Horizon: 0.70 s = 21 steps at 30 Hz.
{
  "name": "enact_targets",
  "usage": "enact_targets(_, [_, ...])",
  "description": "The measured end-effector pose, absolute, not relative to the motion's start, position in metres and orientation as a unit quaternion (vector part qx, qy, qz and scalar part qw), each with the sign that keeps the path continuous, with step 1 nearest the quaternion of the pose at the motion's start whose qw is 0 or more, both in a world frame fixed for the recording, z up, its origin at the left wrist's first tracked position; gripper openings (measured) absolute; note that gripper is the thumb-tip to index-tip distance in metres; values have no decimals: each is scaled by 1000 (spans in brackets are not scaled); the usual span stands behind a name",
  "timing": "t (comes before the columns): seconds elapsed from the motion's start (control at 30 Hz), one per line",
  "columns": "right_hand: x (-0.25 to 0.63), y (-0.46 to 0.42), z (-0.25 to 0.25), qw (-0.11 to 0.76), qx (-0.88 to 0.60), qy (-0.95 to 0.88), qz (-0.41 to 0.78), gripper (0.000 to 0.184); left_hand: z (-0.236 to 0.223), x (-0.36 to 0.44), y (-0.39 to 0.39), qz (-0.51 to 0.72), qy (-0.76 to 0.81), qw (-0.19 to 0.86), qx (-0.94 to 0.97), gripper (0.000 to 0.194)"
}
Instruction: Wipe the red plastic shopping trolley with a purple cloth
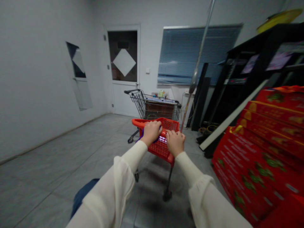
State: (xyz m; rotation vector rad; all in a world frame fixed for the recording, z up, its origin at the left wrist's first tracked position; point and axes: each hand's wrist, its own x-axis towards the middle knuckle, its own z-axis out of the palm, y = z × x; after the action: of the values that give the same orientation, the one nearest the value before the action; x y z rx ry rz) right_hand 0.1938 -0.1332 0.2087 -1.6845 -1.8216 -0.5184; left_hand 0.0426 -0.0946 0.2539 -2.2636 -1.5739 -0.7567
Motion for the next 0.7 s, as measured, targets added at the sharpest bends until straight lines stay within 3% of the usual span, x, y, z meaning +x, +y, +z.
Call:
enact_targets(0.13, [206, -128, 208, 309, -582, -736, -153, 40, 255, 40, -94, -264, -508, 126, -810, 24])
enact_targets(0.33, [232, -105, 190, 424, -501, -752, -62, 49, 247, 20, -84, -316, -600, 111, -727, 25])
enact_targets(0.6, [223, -106, 180, 468, -491, -733, -47, 49, 232, 45, -104, -311, -457, 137, -822, 25])
enact_targets(0.7, [221, -108, 177, 473, -493, -728, -57, 47, 236, 28, -95, -325, -489, 135, -798, 24])
